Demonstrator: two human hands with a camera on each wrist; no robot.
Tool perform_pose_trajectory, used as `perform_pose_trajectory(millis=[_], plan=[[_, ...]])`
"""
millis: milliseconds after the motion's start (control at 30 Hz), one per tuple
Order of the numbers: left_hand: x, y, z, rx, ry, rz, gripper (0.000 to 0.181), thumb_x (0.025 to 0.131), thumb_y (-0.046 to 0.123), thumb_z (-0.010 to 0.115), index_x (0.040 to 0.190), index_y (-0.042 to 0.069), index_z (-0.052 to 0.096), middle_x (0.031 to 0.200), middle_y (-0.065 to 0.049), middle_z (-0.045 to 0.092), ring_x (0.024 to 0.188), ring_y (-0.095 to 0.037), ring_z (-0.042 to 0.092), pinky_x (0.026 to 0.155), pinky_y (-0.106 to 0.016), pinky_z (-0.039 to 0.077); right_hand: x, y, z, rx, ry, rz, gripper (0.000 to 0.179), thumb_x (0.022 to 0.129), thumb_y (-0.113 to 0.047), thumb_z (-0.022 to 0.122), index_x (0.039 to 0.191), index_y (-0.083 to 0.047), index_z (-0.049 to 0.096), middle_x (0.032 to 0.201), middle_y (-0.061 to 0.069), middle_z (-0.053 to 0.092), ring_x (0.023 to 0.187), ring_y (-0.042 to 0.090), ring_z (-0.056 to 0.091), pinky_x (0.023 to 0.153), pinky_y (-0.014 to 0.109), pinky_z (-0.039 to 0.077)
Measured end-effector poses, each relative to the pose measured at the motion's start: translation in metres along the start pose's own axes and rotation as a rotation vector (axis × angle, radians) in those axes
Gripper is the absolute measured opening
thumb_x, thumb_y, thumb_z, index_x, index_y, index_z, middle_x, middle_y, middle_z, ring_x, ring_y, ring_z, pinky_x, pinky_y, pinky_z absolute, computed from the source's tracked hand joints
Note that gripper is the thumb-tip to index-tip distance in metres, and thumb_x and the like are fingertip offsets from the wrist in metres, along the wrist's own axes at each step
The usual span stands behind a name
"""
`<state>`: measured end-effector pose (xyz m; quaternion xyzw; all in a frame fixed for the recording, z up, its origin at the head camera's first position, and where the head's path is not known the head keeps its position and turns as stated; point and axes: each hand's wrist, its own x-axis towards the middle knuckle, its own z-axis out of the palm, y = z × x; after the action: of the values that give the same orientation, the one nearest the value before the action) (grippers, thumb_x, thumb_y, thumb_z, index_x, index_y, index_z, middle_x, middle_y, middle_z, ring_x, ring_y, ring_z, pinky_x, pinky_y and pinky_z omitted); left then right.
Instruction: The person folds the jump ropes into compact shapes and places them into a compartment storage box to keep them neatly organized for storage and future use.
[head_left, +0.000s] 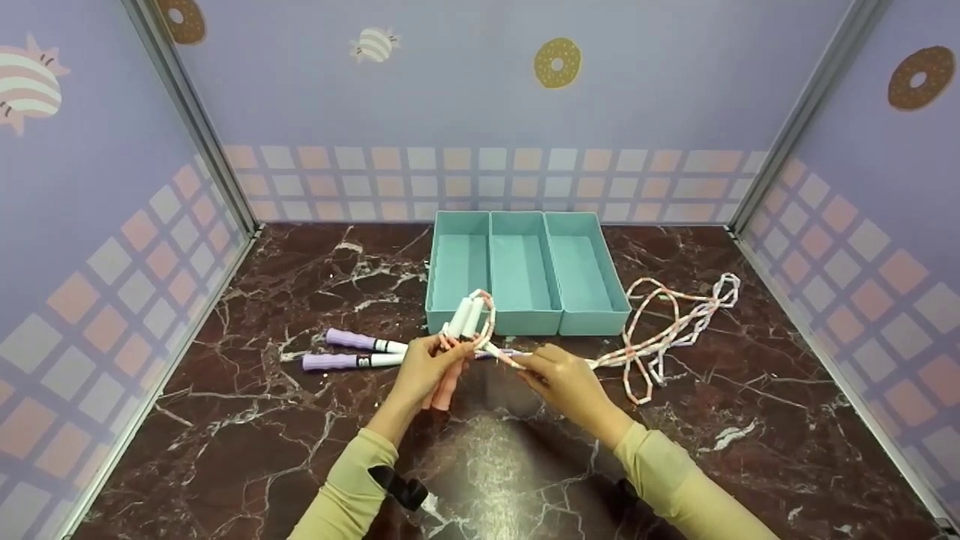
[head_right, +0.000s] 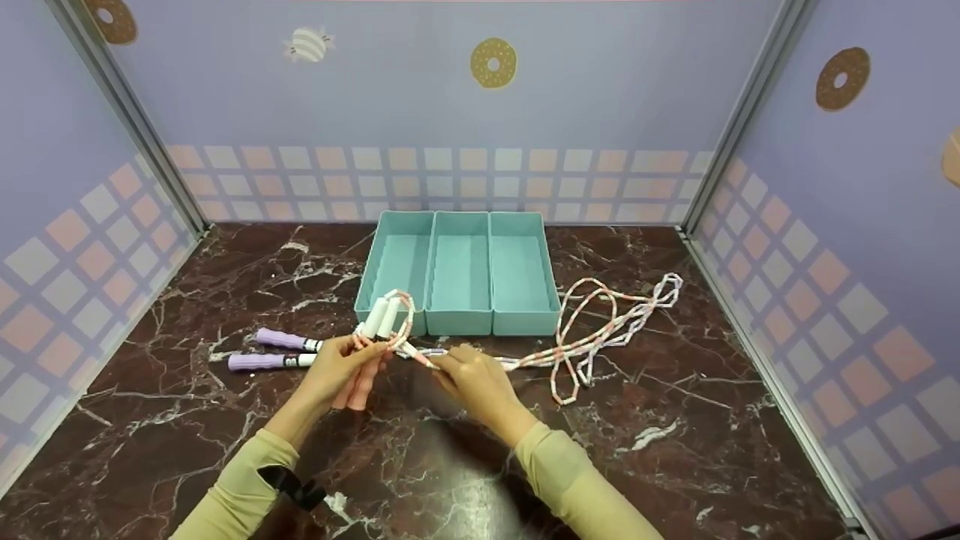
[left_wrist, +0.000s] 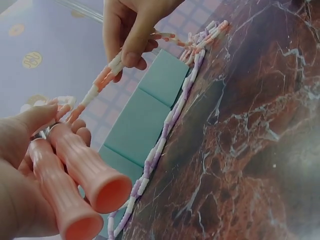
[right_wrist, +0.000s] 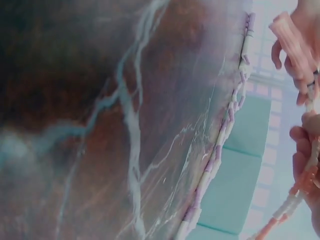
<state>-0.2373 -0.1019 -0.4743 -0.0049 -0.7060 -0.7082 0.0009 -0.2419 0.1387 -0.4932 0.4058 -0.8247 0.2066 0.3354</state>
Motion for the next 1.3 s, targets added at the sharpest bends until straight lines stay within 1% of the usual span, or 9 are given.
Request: perform_pose_trajectory(millis=[167,333,433,600,667,800,967,1067,1300], plan=[[0.002,0.003,0.005,-0.031,0.077,0.033,0.02,0.087,0.014,0.075,0.074,0.006,0.061,0.068,-0.006,0.068,0.059,-0.011,0.063,0.05,-0.02,0.05,-0.001,-0.008,0.002,-0.073,0.085,0.0,0.019,0.073,-0.012,0.085,0.089,-0.012,0.074,0.077,-0.001,0.067,0.069,0.014,0.063,0.059,0.026,0.052],[0.006,0.004,0.005,-0.009,0.137,0.05,0.02,0.086,0.013,0.076,0.075,0.005,0.061,0.072,-0.006,0.066,0.062,-0.01,0.064,0.053,-0.017,0.05,-0.002,-0.014,0.002,-0.11,0.111,0.034,0.017,0.073,-0.017,0.086,0.083,-0.014,0.072,0.074,-0.003,0.066,0.067,0.01,0.062,0.055,0.024,0.05],[0.007,0.003,0.004,-0.025,0.145,0.041,0.021,0.085,0.014,0.077,0.075,0.005,0.061,0.073,-0.007,0.068,0.062,-0.011,0.066,0.055,-0.019,0.052,-0.002,-0.018,-0.001,-0.084,0.073,0.092,0.013,0.077,-0.015,0.082,0.085,-0.015,0.072,0.076,-0.004,0.067,0.067,0.009,0.062,0.056,0.024,0.05],[0.01,0.0,0.0,-0.076,0.165,0.047,0.021,0.085,0.012,0.077,0.073,0.006,0.061,0.069,-0.004,0.068,0.058,-0.01,0.063,0.053,-0.019,0.052,-0.003,-0.025,-0.009,-0.008,-0.064,0.258,0.005,0.083,-0.016,0.076,0.087,-0.014,0.073,0.078,-0.004,0.069,0.068,0.009,0.063,0.058,0.026,0.051],[0.011,-0.001,-0.003,-0.075,0.171,0.049,0.021,0.085,0.012,0.077,0.073,0.006,0.06,0.067,-0.002,0.066,0.058,-0.01,0.063,0.052,-0.02,0.051,-0.004,-0.026,-0.012,-0.009,-0.103,0.272,0.005,0.085,-0.018,0.076,0.086,-0.015,0.072,0.077,-0.004,0.068,0.067,0.01,0.063,0.059,0.027,0.051],[0.011,-0.002,-0.006,-0.009,0.17,0.047,0.021,0.084,0.012,0.078,0.073,0.006,0.061,0.064,0.001,0.064,0.057,-0.01,0.063,0.051,-0.019,0.049,-0.004,-0.026,-0.017,-0.067,-0.113,0.164,0.006,0.083,-0.018,0.077,0.085,-0.016,0.071,0.076,-0.005,0.067,0.069,0.012,0.063,0.062,0.03,0.051],[0.01,-0.001,-0.01,0.217,0.181,0.087,0.026,0.081,0.018,0.081,0.069,0.01,0.06,0.059,0.008,0.053,0.053,-0.004,0.05,0.049,-0.016,0.039,-0.001,-0.027,-0.024,-0.129,-0.083,0.0,0.013,0.08,-0.014,0.078,0.089,-0.016,0.07,0.08,-0.005,0.066,0.075,0.015,0.06,0.064,0.031,0.044],[0.009,-0.001,-0.012,0.314,0.182,0.114,0.026,0.08,0.021,0.082,0.068,0.011,0.061,0.057,0.009,0.049,0.053,-0.005,0.042,0.049,-0.018,0.033,0.002,-0.03,-0.028,-0.159,-0.089,-0.077,0.015,0.079,-0.013,0.079,0.091,-0.015,0.07,0.083,-0.003,0.067,0.079,0.017,0.06,0.067,0.031,0.045],[0.006,-0.003,-0.012,0.44,0.088,0.162,0.025,0.08,0.025,0.082,0.07,0.01,0.064,0.055,0.01,0.046,0.049,-0.004,0.04,0.047,-0.017,0.032,0.009,-0.039,-0.037,-0.317,-0.149,-0.255,0.01,0.079,-0.011,0.07,0.088,-0.015,0.067,0.086,-0.002,0.064,0.08,0.016,0.058,0.07,0.03,0.046]])
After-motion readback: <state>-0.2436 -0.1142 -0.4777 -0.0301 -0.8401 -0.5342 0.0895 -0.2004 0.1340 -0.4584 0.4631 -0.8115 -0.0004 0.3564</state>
